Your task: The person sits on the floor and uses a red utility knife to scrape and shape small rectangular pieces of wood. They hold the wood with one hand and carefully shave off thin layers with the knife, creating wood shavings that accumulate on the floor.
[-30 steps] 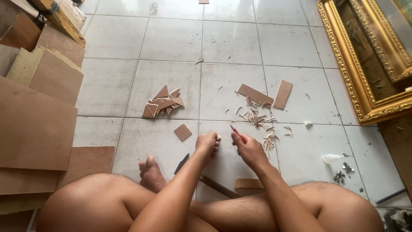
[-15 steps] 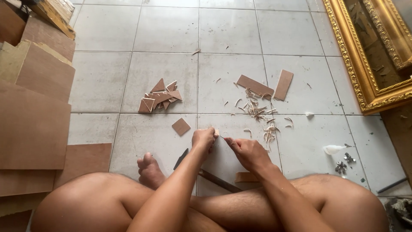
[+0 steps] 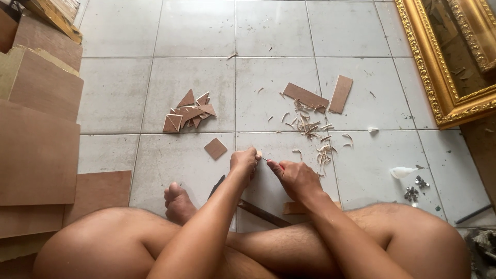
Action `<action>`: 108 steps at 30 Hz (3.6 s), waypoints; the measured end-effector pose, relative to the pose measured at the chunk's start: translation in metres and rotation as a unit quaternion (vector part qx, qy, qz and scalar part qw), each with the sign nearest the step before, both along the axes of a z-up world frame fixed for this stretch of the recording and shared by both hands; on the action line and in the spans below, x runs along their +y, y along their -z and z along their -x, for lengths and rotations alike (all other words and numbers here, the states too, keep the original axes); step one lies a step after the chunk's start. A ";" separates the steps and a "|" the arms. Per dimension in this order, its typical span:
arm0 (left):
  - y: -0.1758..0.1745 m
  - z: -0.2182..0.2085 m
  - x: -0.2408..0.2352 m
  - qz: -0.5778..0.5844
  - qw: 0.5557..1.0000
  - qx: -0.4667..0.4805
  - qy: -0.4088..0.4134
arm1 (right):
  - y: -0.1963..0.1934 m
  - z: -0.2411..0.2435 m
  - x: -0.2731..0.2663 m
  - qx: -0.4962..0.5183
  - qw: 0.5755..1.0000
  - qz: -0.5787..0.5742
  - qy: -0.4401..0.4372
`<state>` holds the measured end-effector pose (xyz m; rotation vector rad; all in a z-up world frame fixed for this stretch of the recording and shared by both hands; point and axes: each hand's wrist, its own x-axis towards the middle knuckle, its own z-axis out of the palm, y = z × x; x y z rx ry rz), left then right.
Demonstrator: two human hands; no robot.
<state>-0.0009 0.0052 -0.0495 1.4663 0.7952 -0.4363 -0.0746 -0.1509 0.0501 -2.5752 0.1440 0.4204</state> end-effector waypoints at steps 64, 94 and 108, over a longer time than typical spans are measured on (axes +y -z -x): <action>-0.030 -0.022 0.013 0.006 0.966 -0.173 -0.194 | 0.067 -0.076 0.020 0.204 0.694 -0.644 0.248; 0.009 -0.002 -0.013 -0.130 0.987 -0.040 0.090 | -0.016 -0.007 -0.002 0.005 0.999 0.040 0.013; 0.010 -0.003 -0.013 -0.137 0.987 -0.030 0.074 | -0.004 -0.009 -0.005 0.004 0.999 0.029 0.017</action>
